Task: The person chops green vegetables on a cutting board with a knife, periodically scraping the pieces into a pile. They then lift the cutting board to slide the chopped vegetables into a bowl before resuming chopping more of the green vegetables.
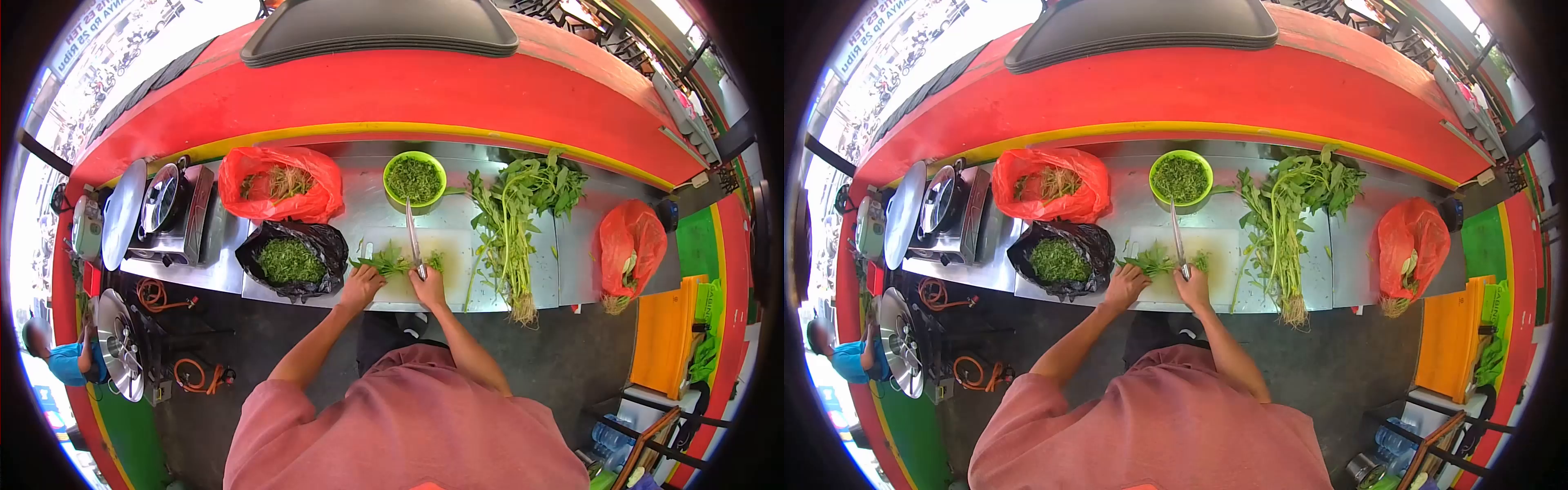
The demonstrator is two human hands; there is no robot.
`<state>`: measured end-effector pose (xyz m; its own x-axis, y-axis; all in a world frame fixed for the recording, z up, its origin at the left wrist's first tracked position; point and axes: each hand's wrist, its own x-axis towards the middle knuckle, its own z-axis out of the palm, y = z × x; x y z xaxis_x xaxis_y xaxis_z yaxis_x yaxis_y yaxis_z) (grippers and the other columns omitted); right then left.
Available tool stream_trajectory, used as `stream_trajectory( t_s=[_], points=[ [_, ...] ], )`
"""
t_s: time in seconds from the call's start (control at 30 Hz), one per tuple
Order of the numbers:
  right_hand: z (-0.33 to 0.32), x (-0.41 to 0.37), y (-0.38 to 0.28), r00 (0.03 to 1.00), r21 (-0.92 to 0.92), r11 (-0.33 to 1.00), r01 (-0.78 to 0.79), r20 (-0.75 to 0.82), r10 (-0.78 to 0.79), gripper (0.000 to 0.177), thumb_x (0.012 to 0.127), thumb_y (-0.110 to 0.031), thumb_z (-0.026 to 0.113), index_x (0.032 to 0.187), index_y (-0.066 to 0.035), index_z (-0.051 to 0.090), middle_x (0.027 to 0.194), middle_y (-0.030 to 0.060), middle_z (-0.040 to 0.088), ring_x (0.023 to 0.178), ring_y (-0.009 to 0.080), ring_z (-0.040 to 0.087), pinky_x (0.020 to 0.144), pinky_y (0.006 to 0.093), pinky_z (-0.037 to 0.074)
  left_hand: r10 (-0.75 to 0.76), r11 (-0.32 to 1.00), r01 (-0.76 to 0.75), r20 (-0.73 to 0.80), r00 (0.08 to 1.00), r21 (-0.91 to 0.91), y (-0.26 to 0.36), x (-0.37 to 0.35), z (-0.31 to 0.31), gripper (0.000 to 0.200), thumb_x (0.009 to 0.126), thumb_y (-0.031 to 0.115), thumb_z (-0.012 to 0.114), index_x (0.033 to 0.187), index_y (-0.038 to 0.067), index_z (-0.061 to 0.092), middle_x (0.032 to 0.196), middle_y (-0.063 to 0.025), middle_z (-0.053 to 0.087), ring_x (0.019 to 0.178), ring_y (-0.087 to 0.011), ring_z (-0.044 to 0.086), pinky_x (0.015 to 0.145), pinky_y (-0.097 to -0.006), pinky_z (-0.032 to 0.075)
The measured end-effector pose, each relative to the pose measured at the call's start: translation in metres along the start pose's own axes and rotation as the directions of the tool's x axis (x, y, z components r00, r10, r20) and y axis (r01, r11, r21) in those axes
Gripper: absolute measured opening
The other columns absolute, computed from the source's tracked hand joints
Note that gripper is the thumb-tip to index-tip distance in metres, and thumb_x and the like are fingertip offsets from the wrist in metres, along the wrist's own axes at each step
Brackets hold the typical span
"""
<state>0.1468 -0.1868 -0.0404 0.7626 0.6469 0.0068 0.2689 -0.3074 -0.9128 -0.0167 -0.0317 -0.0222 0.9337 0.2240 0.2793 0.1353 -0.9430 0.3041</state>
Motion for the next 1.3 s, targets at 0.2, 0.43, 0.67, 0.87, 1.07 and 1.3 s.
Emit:
stream_trajectory(
  t_s=[0.2, 0.43, 0.67, 0.87, 1.07, 1.3],
  points=[
    [0.000, 0.001, 0.001, 0.999, 0.026, 0.999, -0.029, 0.023, 0.028, 0.025, 0.090, -0.025, 0.071, 0.089, 0.000, 0.069, 0.058, 0.0082, 0.057, 0.047, 0.0205, 0.057, 0.049, 0.0380, 0.044, 0.010, 0.994, -0.014, 0.036, 0.999, 0.105, 0.007, -0.003, 0.004, 0.009, 0.087, 0.021, 0.065, 0.093, 0.014, 0.069, 0.096, -0.0022, 0.057, 0.099, -0.0224, 0.055, 0.082, -0.0383, 0.043],
    [-0.006, 0.001, -0.011, 0.983, 0.109, 0.980, -0.168, 0.096, 0.158, 0.023, 0.091, -0.022, 0.071, 0.091, 0.001, 0.069, 0.053, 0.0068, 0.056, 0.043, 0.0183, 0.057, 0.046, 0.0360, 0.045, -0.058, 0.998, 0.055, -0.071, 0.996, -0.036, 0.025, 0.015, -0.001, 0.009, 0.090, 0.024, 0.066, 0.093, 0.015, 0.069, 0.093, -0.0029, 0.057, 0.094, -0.0247, 0.056, 0.081, -0.0410, 0.043],
    [-0.006, 0.000, -0.014, 0.977, 0.141, 0.971, -0.193, 0.114, 0.178, 0.018, 0.093, -0.017, 0.067, 0.092, 0.001, 0.069, 0.053, 0.0070, 0.056, 0.040, 0.0172, 0.055, 0.043, 0.0359, 0.044, -0.058, 0.992, 0.060, -0.024, 0.998, 0.112, 0.016, 0.049, 0.013, 0.013, 0.091, 0.025, 0.065, 0.092, 0.012, 0.068, 0.098, -0.0021, 0.057, 0.102, -0.0225, 0.054, 0.084, -0.0406, 0.043],
    [-0.007, 0.000, -0.011, 0.991, 0.092, 0.989, -0.114, 0.078, 0.107, 0.023, 0.093, -0.021, 0.066, 0.085, 0.001, 0.068, 0.050, 0.0082, 0.055, 0.041, 0.0194, 0.056, 0.045, 0.0366, 0.045, -0.031, 0.999, 0.030, -0.054, 0.998, -0.016, 0.012, 0.048, 0.020, 0.011, 0.086, 0.020, 0.070, 0.095, 0.014, 0.072, 0.106, 0.0003, 0.063, 0.109, -0.0209, 0.058, 0.089, -0.0396, 0.044],
    [-0.006, 0.000, -0.009, 0.990, 0.099, 0.988, -0.122, 0.083, 0.114, 0.028, 0.093, -0.022, 0.067, 0.077, 0.000, 0.062, 0.051, 0.0062, 0.053, 0.041, 0.0180, 0.055, 0.045, 0.0370, 0.044, 0.075, 0.997, -0.074, -0.069, 0.995, 0.007, 0.007, 0.038, 0.020, 0.016, 0.085, 0.022, 0.073, 0.100, 0.015, 0.074, 0.121, 0.0003, 0.067, 0.127, -0.0215, 0.055, 0.101, -0.0400, 0.043],
    [-0.007, 0.000, -0.009, 0.987, 0.128, 0.982, -0.140, 0.100, 0.128, 0.025, 0.093, -0.023, 0.069, 0.084, 0.000, 0.066, 0.052, 0.0056, 0.055, 0.041, 0.0173, 0.055, 0.043, 0.0365, 0.043, 0.098, 0.995, -0.097, -0.052, 0.994, 0.013, 0.005, 0.039, 0.015, 0.015, 0.087, 0.020, 0.071, 0.101, 0.015, 0.074, 0.120, -0.0005, 0.068, 0.128, -0.0213, 0.056, 0.101, -0.0436, 0.043]
  ],
)
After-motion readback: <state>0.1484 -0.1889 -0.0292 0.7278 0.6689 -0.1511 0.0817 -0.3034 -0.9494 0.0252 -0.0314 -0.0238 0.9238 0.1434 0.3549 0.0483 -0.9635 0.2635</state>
